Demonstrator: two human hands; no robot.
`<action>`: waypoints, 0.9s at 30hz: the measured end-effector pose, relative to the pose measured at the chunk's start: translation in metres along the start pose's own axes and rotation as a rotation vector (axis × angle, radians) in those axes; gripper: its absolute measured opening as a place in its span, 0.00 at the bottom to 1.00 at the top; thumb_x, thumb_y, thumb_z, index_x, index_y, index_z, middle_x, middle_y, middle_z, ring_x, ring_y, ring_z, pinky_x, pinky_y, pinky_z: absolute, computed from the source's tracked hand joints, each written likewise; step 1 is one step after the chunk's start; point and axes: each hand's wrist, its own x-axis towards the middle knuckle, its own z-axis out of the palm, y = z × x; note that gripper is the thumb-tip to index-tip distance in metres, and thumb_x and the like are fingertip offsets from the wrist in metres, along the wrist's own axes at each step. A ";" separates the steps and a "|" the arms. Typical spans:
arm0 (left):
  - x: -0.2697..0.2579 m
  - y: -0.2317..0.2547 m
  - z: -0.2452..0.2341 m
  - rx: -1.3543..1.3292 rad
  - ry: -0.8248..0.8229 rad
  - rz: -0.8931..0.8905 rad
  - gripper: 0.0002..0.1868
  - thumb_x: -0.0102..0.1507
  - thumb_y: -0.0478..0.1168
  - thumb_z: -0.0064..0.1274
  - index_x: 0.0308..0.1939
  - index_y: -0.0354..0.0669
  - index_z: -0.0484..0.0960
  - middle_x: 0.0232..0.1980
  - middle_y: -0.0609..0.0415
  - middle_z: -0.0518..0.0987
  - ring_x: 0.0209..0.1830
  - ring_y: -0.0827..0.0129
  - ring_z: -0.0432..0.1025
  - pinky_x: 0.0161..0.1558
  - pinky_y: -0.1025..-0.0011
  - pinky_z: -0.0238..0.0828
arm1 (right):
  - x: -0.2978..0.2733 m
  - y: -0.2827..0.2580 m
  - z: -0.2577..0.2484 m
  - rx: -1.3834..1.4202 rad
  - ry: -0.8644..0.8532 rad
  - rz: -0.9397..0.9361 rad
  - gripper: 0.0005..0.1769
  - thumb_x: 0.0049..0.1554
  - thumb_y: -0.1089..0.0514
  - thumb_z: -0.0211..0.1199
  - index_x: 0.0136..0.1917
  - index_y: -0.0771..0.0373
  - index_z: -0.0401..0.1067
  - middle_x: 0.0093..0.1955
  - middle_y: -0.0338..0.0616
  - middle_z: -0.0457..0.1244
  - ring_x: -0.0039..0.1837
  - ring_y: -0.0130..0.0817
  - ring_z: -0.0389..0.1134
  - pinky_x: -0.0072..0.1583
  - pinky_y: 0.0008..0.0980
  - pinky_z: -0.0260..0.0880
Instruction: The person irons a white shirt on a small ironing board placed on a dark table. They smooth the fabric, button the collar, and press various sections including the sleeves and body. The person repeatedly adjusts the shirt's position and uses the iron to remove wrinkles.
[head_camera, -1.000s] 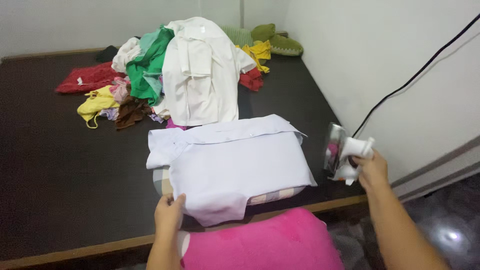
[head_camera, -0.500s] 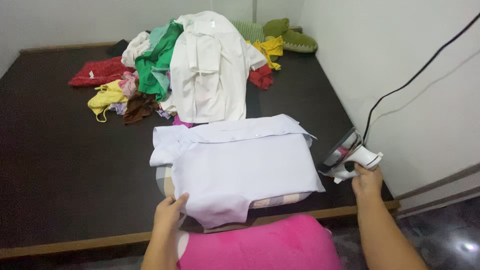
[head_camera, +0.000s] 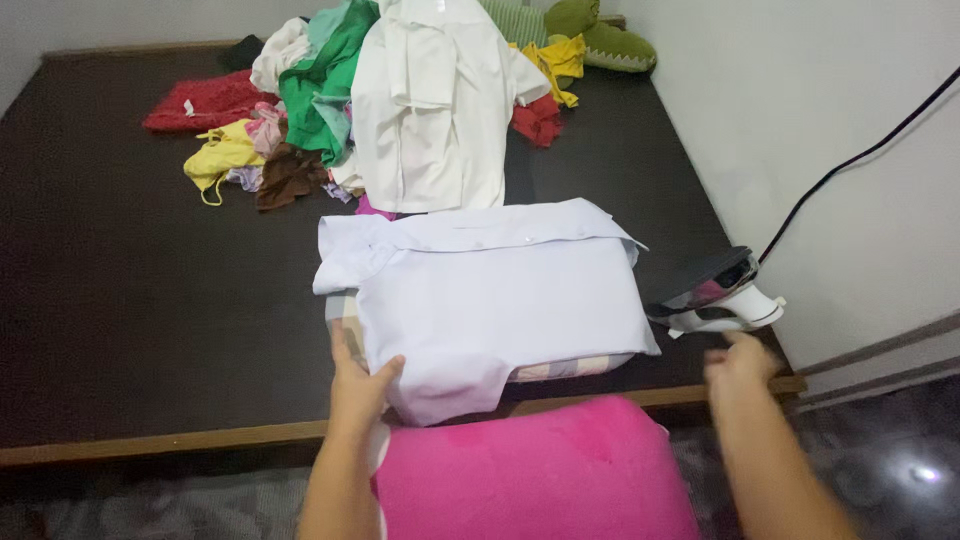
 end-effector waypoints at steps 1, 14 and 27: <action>0.000 -0.004 0.001 0.003 0.009 0.103 0.52 0.55 0.36 0.63 0.79 0.50 0.50 0.64 0.36 0.72 0.59 0.52 0.75 0.54 0.58 0.77 | -0.022 0.001 -0.001 0.251 -0.045 0.238 0.17 0.58 0.70 0.59 0.60 0.64 0.64 0.49 0.44 0.61 0.41 0.27 0.61 0.37 0.25 0.62; 0.009 0.052 -0.006 -0.457 -0.327 -0.006 0.26 0.61 0.31 0.55 0.65 0.43 0.79 0.45 0.65 0.79 0.33 0.83 0.68 0.33 0.81 0.66 | -0.313 0.031 0.116 -0.219 -0.905 0.363 0.32 0.58 0.66 0.60 0.74 0.57 0.62 0.56 0.49 0.61 0.58 0.40 0.65 0.64 0.49 0.69; 0.062 0.031 0.027 0.019 -0.250 0.574 0.47 0.51 0.29 0.64 0.75 0.39 0.63 0.70 0.43 0.72 0.64 0.59 0.69 0.62 0.69 0.64 | -0.251 0.000 0.170 -0.629 -1.023 -0.304 0.32 0.55 0.71 0.62 0.72 0.57 0.69 0.60 0.41 0.66 0.55 0.22 0.67 0.56 0.21 0.69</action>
